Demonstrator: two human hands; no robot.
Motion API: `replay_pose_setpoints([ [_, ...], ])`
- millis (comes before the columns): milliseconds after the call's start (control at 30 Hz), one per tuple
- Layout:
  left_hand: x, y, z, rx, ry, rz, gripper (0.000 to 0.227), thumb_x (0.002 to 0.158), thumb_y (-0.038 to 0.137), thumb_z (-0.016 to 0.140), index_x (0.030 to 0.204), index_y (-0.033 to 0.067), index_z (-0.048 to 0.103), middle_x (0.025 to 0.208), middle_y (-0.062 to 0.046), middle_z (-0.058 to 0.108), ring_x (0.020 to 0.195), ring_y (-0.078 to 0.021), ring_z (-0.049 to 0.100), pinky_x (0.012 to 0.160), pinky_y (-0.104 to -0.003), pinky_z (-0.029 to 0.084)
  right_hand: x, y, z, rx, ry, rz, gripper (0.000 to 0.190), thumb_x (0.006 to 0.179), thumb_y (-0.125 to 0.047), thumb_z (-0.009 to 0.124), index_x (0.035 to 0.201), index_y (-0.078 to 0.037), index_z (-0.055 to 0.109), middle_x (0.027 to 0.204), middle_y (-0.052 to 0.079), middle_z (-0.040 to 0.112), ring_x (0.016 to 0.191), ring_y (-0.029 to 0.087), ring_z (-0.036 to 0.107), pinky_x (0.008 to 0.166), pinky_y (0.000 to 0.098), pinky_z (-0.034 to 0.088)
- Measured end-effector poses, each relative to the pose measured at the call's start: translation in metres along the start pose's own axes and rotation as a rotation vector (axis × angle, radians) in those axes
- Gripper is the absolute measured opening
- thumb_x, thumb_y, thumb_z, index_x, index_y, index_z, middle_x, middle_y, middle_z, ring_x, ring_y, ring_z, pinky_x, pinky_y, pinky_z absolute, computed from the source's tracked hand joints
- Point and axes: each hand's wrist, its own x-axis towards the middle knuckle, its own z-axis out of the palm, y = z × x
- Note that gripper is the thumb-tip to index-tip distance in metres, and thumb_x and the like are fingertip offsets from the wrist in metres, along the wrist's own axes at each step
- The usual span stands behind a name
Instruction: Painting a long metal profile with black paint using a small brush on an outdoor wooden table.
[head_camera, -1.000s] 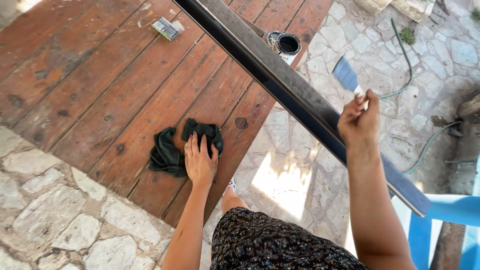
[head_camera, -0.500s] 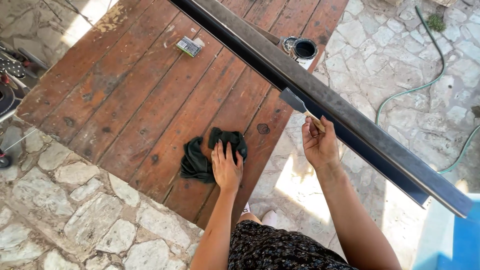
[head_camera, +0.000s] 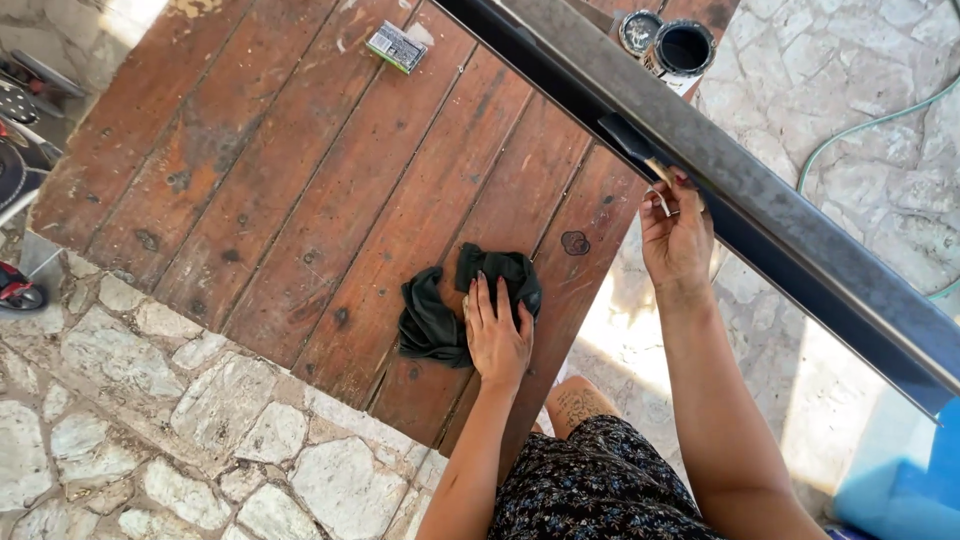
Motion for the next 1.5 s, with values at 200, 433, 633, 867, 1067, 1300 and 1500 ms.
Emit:
replay_pose_setpoints([
  [200, 0.004, -0.003, -0.002, -0.005, -0.019, 0.016, 0.045, 0.096, 0.036, 0.058, 0.135, 0.0155, 0.067, 0.145, -0.016, 0.061, 0.138, -0.0283, 0.056, 0.101, -0.040, 0.054, 0.036, 0.023, -0.008, -0.022, 0.032, -0.057, 0.010, 0.092, -0.008, 0.077, 0.098, -0.003, 0.072, 0.086, 0.017, 0.071, 0.075, 0.022, 0.072, 0.077, 0.0338, 0.073],
  [433, 0.004, -0.003, -0.006, -0.005, -0.066, 0.024, 0.044, 0.095, 0.034, 0.056, 0.134, 0.0147, 0.067, 0.145, -0.017, 0.060, 0.137, -0.0297, 0.057, 0.100, -0.040, 0.053, 0.031, 0.022, 0.018, -0.029, 0.062, -0.072, 0.011, 0.092, -0.006, 0.076, 0.094, 0.000, 0.068, 0.085, 0.017, 0.068, 0.072, 0.021, 0.070, 0.069, 0.0299, 0.070],
  [633, 0.008, -0.003, -0.006, -0.015, -0.067, 0.037, 0.044, 0.096, 0.033, 0.056, 0.134, 0.0132, 0.068, 0.145, -0.018, 0.060, 0.137, -0.0315, 0.057, 0.103, -0.041, 0.052, 0.026, 0.028, 0.042, -0.152, 0.053, -0.189, 0.012, 0.096, -0.009, 0.073, 0.096, 0.000, 0.065, 0.084, 0.016, 0.065, 0.070, 0.020, 0.066, 0.062, 0.0311, 0.069],
  [867, 0.006, -0.003, -0.005, -0.015, -0.071, 0.042, 0.043, 0.096, 0.031, 0.055, 0.132, 0.0105, 0.068, 0.144, -0.020, 0.061, 0.136, -0.0338, 0.058, 0.108, -0.045, 0.048, 0.034, 0.030, 0.049, -0.343, 0.058, -0.322, 0.009, 0.099, -0.007, 0.067, 0.094, 0.000, 0.063, 0.082, 0.016, 0.065, 0.065, 0.023, 0.065, 0.042, 0.0335, 0.060],
  [1067, 0.009, -0.003, -0.007, -0.039, -0.069, 0.044, 0.044, 0.096, 0.030, 0.056, 0.132, 0.0089, 0.068, 0.143, -0.022, 0.061, 0.135, -0.0353, 0.059, 0.109, -0.047, 0.048, 0.041, 0.031, 0.031, -0.465, 0.049, -0.365, 0.007, 0.101, -0.008, 0.063, 0.097, -0.003, 0.064, 0.083, 0.012, 0.066, 0.066, 0.022, 0.067, 0.039, 0.0315, 0.057],
  [1300, 0.012, -0.001, -0.010, -0.032, -0.064, 0.047, 0.043, 0.097, 0.031, 0.054, 0.132, 0.0088, 0.067, 0.142, -0.021, 0.061, 0.134, -0.0353, 0.060, 0.107, -0.047, 0.049, 0.035, 0.022, 0.021, -0.533, 0.081, -0.398, 0.008, 0.103, -0.009, 0.061, 0.104, -0.003, 0.065, 0.080, 0.010, 0.063, 0.063, 0.021, 0.064, 0.036, 0.0288, 0.053],
  [1500, 0.010, -0.001, -0.009, -0.032, -0.062, 0.046, 0.044, 0.097, 0.031, 0.054, 0.133, 0.0087, 0.067, 0.143, -0.021, 0.061, 0.135, -0.0354, 0.059, 0.108, -0.047, 0.048, 0.019, 0.022, 0.047, -0.437, 0.148, -0.426, 0.010, 0.100, -0.013, 0.063, 0.092, -0.007, 0.064, 0.073, 0.008, 0.062, 0.057, 0.018, 0.061, 0.032, 0.0259, 0.046],
])
